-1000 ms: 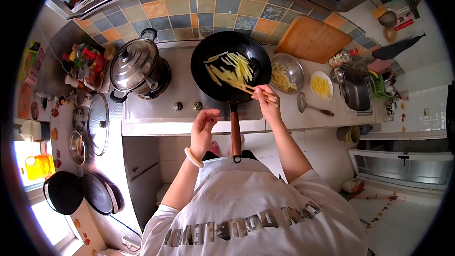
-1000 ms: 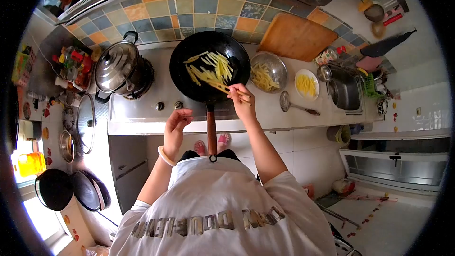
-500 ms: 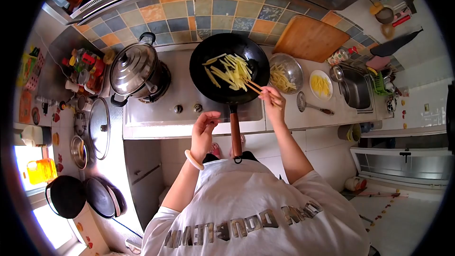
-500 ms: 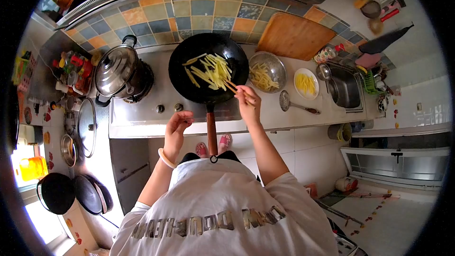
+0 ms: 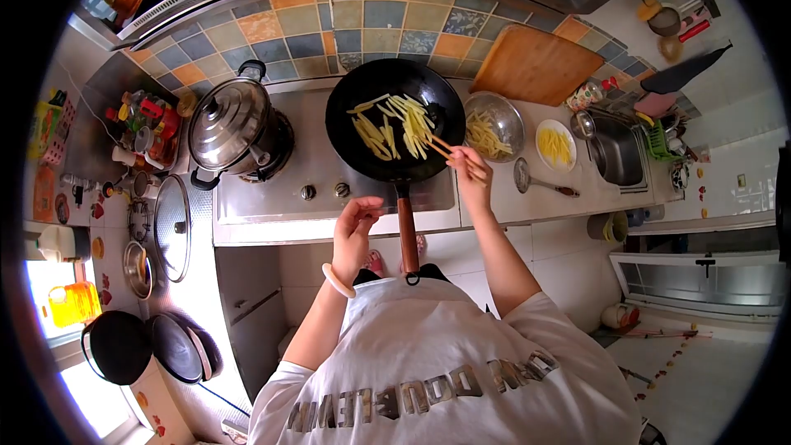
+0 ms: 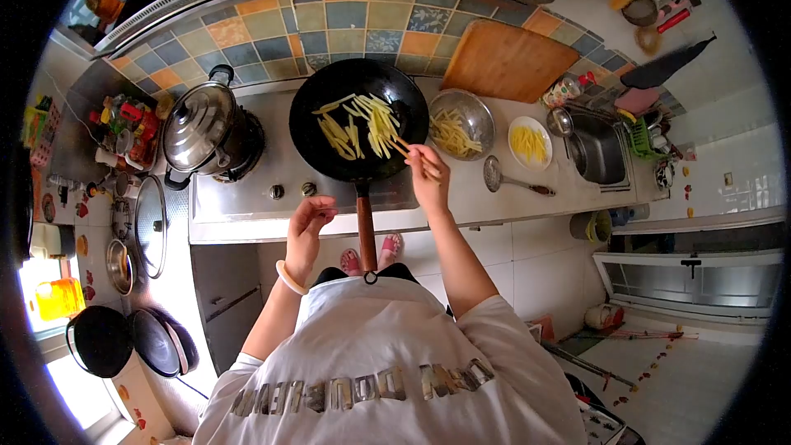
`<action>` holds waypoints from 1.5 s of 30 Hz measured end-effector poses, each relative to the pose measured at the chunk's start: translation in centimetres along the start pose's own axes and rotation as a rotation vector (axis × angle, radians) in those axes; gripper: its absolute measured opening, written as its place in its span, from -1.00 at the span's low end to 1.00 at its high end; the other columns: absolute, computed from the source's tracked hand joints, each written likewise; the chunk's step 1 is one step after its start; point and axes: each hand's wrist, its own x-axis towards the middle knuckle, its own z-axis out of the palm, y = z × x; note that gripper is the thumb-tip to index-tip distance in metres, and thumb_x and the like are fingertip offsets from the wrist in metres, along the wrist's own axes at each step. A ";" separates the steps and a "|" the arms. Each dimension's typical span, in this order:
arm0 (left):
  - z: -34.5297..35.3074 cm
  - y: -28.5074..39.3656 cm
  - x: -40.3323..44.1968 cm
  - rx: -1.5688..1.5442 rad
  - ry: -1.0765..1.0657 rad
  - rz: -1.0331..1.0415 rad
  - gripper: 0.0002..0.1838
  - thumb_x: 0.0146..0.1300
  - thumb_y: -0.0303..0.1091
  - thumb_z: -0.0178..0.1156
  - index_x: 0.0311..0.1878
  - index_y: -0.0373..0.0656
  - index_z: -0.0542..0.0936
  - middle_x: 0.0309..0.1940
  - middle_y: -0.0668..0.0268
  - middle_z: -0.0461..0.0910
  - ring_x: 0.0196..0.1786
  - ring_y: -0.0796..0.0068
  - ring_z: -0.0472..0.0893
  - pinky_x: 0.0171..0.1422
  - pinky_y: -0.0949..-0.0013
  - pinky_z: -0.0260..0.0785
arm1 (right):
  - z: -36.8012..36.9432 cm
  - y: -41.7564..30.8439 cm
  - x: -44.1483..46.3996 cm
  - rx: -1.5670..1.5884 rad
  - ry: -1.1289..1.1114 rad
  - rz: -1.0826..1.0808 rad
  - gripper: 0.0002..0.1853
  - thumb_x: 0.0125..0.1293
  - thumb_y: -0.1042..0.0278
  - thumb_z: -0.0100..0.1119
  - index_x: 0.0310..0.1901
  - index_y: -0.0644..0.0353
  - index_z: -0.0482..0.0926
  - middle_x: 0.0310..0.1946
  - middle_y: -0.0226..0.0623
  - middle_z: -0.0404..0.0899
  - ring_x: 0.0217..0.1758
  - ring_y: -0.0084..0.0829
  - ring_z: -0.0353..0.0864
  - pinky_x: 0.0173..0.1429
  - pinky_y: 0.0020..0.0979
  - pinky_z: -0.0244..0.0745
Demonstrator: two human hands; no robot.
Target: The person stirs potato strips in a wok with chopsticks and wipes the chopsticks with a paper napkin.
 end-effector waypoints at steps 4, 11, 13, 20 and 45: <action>0.3 0.2 0.0 -0.012 -0.011 0.007 -0.65 0.24 -0.73 -0.13 0.02 -0.26 0.51 -0.08 0.32 0.55 -0.01 0.50 0.53 0.20 0.44 0.35 | 2.0 0.5 -0.7 0.028 -0.114 0.034 -0.79 0.42 0.29 0.09 -0.12 0.26 0.58 -0.33 -0.27 0.67 -0.29 -0.51 0.68 -0.24 -0.53 0.50; 0.1 -0.1 0.0 -0.023 -0.003 -0.001 -0.66 0.26 -0.72 -0.13 0.02 -0.26 0.51 -0.06 0.32 0.54 0.01 0.49 0.53 0.21 0.44 0.33 | 0.0 -0.5 -0.5 0.018 -0.031 0.082 -0.75 0.43 0.29 0.07 -0.14 0.36 0.55 -0.34 -0.26 0.63 -0.33 -0.48 0.68 -0.23 -0.52 0.56; 0.1 -0.1 0.1 -0.029 0.001 -0.005 -0.65 0.25 -0.73 -0.13 0.02 -0.27 0.51 -0.06 0.31 0.54 0.01 0.49 0.52 0.21 0.44 0.33 | 0.1 -0.1 -0.4 0.022 0.000 0.064 -0.76 0.43 0.31 0.06 -0.14 0.36 0.55 -0.32 -0.26 0.63 -0.32 -0.47 0.68 -0.23 -0.51 0.57; 0.0 0.0 0.1 -0.009 0.010 -0.025 -0.63 0.22 -0.76 -0.14 0.03 -0.28 0.51 -0.06 0.31 0.54 -0.01 0.50 0.51 0.23 0.44 0.34 | -0.9 -2.2 -0.5 -0.014 0.063 0.094 -0.78 0.43 0.35 0.05 -0.23 0.37 0.54 -0.36 -0.32 0.61 -0.41 -0.51 0.67 -0.33 -0.54 0.57; 0.1 -0.2 -0.2 0.015 0.022 -0.043 -0.63 0.21 -0.75 -0.15 0.01 -0.27 0.51 -0.11 0.30 0.55 -0.02 0.51 0.51 0.23 0.43 0.34 | -0.5 -0.3 -1.0 0.091 -0.008 0.108 -0.76 0.45 0.31 0.02 -0.21 0.35 0.53 -0.47 -0.33 0.55 -0.47 -0.54 0.66 -0.37 -0.59 0.51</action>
